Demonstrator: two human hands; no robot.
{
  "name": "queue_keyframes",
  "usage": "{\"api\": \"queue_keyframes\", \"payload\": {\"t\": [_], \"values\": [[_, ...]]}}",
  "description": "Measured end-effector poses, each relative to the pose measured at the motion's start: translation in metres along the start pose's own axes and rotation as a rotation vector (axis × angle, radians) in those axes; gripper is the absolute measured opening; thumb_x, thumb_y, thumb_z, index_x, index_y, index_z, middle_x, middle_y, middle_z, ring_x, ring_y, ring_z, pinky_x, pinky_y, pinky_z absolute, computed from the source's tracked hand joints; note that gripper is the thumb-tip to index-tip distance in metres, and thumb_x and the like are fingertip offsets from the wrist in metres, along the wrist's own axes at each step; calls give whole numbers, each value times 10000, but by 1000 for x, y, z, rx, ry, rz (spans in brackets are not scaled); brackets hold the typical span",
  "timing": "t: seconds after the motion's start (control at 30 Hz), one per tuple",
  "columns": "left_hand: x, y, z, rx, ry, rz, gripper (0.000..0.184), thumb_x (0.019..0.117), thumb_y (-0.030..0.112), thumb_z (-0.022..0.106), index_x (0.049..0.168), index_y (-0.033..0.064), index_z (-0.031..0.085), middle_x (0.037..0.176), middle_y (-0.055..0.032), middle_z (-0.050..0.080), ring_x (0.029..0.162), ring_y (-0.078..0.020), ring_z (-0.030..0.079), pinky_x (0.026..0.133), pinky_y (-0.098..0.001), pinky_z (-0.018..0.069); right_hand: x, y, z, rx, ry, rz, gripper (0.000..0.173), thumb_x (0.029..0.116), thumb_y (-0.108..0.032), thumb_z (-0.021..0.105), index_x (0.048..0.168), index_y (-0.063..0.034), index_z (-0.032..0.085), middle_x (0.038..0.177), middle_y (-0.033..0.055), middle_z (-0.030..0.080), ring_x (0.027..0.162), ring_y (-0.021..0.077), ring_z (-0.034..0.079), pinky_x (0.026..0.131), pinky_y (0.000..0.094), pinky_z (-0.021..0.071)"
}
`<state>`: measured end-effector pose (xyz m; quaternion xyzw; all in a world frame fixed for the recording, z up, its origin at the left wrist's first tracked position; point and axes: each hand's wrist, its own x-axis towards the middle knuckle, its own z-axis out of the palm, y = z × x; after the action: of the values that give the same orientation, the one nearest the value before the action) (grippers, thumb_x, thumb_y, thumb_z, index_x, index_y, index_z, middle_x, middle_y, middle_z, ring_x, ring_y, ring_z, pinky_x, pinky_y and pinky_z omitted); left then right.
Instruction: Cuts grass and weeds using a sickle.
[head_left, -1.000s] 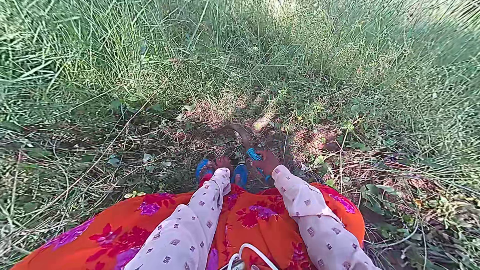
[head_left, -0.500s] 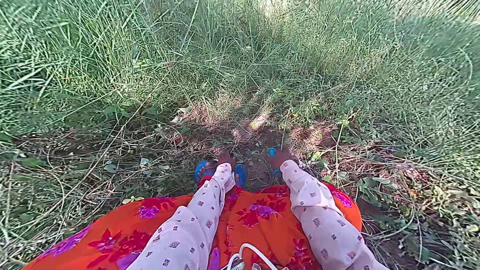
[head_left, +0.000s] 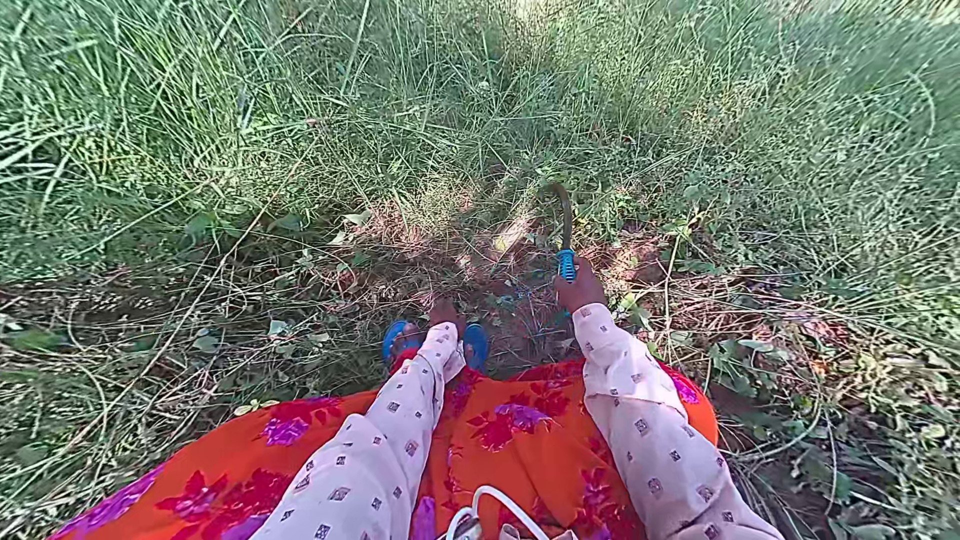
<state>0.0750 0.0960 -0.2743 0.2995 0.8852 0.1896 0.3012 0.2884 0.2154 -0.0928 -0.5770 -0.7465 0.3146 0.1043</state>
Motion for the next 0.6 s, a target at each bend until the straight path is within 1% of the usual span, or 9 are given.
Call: {"api": "queue_keyframes", "payload": {"t": [0.07,0.13,0.23,0.3,0.33,0.37,0.43,0.5,0.6], "values": [[0,2,6,-3,-1,10,677,1001,277,627,1565,6,369,1636,-241,319,1520,-412,303,1231,-561,281,0,-1,-2,7,70,-67,645,1011,-240,646,1564,-72,360,1214,242,677,1103,384,673,971,559,506],[-6,7,7,16,-29,10,659,1008,270,612,1573,34,370,1665,-222,264,1534,-419,262,1219,-585,281,7,0,4,-81,35,-47,622,1031,-259,605,1562,-57,352,1269,242,662,1171,389,656,1007,563,491],[-9,7,5,54,-59,16,663,1012,275,601,1588,62,353,1688,-193,223,1546,-403,238,1226,-568,269,29,19,27,-241,-185,104,658,1037,-290,602,1571,-25,323,1414,239,585,1307,367,584,1088,548,448],[-6,5,5,73,-67,29,649,1018,286,591,1582,60,364,1682,-189,244,1546,-383,255,1235,-555,258,29,33,40,-363,-326,177,629,1017,-311,623,1506,34,429,1475,254,530,1382,372,515,1133,551,402],[-6,5,2,77,-60,33,643,1016,290,590,1575,54,375,1674,-194,262,1544,-377,263,1238,-549,256,25,32,40,-386,-357,188,616,1019,-327,617,1490,35,455,1482,258,523,1392,372,506,1140,553,397],[-7,6,-1,81,-46,38,642,1011,288,594,1566,43,384,1660,-210,286,1537,-382,277,1234,-550,259,18,26,35,-380,-371,192,578,1033,-342,595,1463,30,491,1464,253,541,1378,365,523,1129,551,409],[-10,9,-5,53,-44,29,667,1011,287,604,1581,42,359,1657,-222,285,1541,-385,265,1242,-542,250,1,14,17,-291,-374,168,527,1052,-321,574,1444,24,504,1412,252,573,1313,362,568,1089,542,438],[-13,15,-4,32,-56,24,676,1013,281,609,1589,48,345,1664,-230,261,1541,-398,259,1243,-538,256,-5,12,3,-187,-316,110,526,1045,-304,583,1458,4,481,1346,253,602,1216,364,615,1030,546,471],[-12,12,8,24,-59,32,666,985,256,632,1571,57,386,1665,-245,234,1517,-433,288,1213,-564,306,-6,1,0,-111,-183,21,554,1053,-314,567,1502,-18,433,1295,251,633,1169,374,642,1006,551,487]]}}
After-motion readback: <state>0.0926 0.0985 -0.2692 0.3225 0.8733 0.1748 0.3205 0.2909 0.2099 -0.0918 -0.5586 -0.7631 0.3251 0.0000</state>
